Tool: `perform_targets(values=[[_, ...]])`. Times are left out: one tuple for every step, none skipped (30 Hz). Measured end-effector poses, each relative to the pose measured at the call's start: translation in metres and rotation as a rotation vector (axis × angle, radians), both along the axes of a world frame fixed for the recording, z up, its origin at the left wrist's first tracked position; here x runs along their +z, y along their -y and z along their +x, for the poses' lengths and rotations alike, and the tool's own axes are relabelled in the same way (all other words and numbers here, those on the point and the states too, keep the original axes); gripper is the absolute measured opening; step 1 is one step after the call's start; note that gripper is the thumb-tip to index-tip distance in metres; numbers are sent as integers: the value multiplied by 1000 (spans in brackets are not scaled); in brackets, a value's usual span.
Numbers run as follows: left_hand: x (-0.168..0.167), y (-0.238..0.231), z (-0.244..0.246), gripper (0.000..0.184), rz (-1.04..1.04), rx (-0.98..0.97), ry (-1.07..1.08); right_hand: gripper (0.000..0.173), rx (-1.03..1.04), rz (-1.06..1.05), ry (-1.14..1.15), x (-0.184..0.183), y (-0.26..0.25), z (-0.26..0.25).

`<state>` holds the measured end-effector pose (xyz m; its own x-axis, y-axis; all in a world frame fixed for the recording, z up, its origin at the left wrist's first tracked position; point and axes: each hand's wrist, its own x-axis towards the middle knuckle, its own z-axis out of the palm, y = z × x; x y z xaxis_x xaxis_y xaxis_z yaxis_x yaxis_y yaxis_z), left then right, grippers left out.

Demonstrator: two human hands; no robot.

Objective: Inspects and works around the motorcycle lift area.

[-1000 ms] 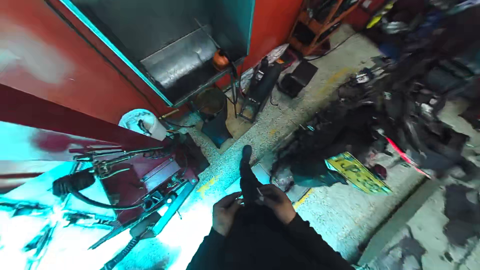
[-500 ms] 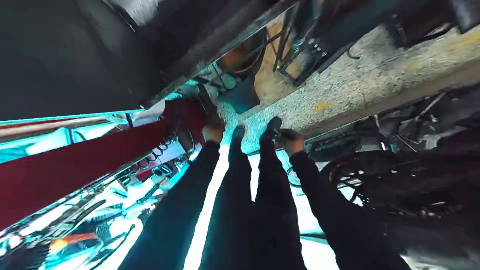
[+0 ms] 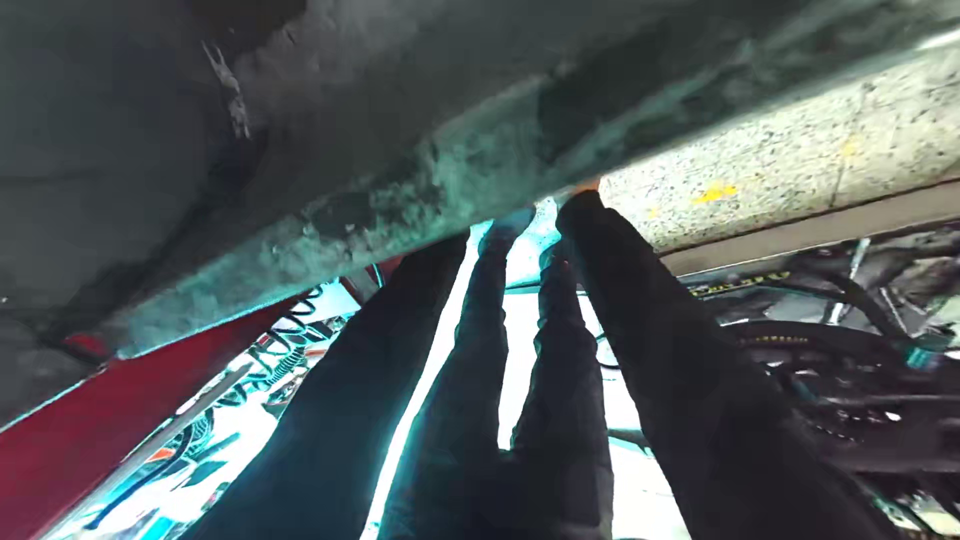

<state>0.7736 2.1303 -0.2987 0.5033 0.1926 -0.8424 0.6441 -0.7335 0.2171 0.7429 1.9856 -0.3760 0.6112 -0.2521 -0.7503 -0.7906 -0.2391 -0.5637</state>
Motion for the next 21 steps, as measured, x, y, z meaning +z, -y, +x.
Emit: perform_targets(values=[[-19,-5,-18,38,27,-4,284,29,30,-27,-28,-6,-4,9],[-39,-13,-24,36,20,11,418,30,34,-41,-38,-12,-8,15],[-52,-21,-22,35,5,24,435,29,26,-57,-32,-18,-13,20],[-58,-25,-16,35,5,33,407,27,18,-81,-32,-21,-16,25],[-62,-26,-11,34,17,46,376,26,16,-112,-47,-23,-18,28],[-64,-26,-8,34,34,61,357,26,25,-155,-66,-23,-19,31],[-65,-25,-7,36,49,64,341,26,44,-202,-89,-24,-21,33],[-64,-24,-7,41,53,48,305,29,80,-247,-118,-24,-22,35],[-61,-25,-10,46,57,-3,235,33,128,-286,-151,-23,-23,36],[-59,-28,-13,49,57,-90,150,42,181,-319,-190,-24,-24,36],[-58,-30,-16,50,52,-152,82,50,220,-338,-221,-24,-25,35],[-58,-30,-18,51,55,-169,44,55,245,-363,-240,-24,-27,33],[-59,-29,-20,51,54,-123,48,56,245,-375,-249,-25,-29,33],[-60,-27,-21,51,53,-39,88,57,226,-372,-244,-26,-31,33],[-62,-25,-20,54,52,35,139,55,182,-358,-229,-27,-33,34],[-65,-24,-20,54,52,73,210,52,135,-337,-207,-29,-34,36],[-67,-25,-19,52,56,62,288,49,103,-311,-189,-29,-33,38],[-70,-26,-20,46,48,51,355,48,72,-278,-181,-29,-32,40],[-71,-28,-21,41,36,29,374,46,51,-265,-168,-30,-31,40],[-72,-31,-20,38,21,10,377,47,42,-254,-158,-31,-30,42],[-72,-33,-19,36,8,-1,375,48,40,-242,-152,-31,-30,45]])
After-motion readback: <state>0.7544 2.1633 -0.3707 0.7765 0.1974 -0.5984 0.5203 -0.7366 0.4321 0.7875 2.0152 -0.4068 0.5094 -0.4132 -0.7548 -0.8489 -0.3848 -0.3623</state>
